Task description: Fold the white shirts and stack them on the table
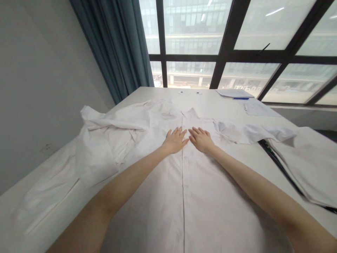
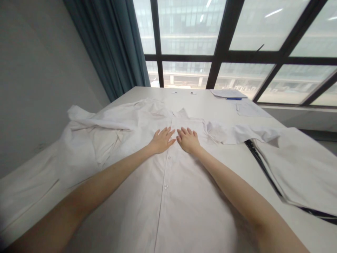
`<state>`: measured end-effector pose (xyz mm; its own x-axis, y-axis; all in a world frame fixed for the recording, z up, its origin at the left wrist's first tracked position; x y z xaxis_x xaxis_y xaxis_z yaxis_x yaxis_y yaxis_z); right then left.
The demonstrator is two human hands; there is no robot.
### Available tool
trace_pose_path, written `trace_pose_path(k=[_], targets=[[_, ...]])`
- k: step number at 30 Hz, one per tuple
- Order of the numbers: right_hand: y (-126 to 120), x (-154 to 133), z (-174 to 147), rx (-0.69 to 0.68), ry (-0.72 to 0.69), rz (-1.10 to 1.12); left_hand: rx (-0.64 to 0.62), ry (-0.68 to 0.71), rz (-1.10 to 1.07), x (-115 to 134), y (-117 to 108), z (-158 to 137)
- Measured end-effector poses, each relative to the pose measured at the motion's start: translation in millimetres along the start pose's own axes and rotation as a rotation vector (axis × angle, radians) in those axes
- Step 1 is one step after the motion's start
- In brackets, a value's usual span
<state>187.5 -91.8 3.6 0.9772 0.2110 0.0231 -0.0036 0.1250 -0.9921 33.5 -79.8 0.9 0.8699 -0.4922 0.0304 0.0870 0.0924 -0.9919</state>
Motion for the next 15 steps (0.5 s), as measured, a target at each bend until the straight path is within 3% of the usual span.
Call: trace_pose_path(k=[10,15], targets=[[2.3,90.5,-22.9,-0.029,0.155,-0.047,-0.046,-0.149,0.032,-72.8,-12.2,-38.3],[-8.9,103.6,-41.1,0.080,0.220,-0.098,0.019,-0.252,0.081,-93.3,-25.0,-59.5]])
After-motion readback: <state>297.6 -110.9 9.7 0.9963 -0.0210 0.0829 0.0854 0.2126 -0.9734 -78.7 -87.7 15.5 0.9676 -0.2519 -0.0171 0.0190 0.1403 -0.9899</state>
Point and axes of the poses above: each hand's wrist, its own z-axis towards the middle knuckle, its own y-axis out of the palm, x = y × z, the point moved 3 cm from there along z, towards the middle knuckle, and after that the axes turned 3 degrees about -z, right-handed, at the moved point
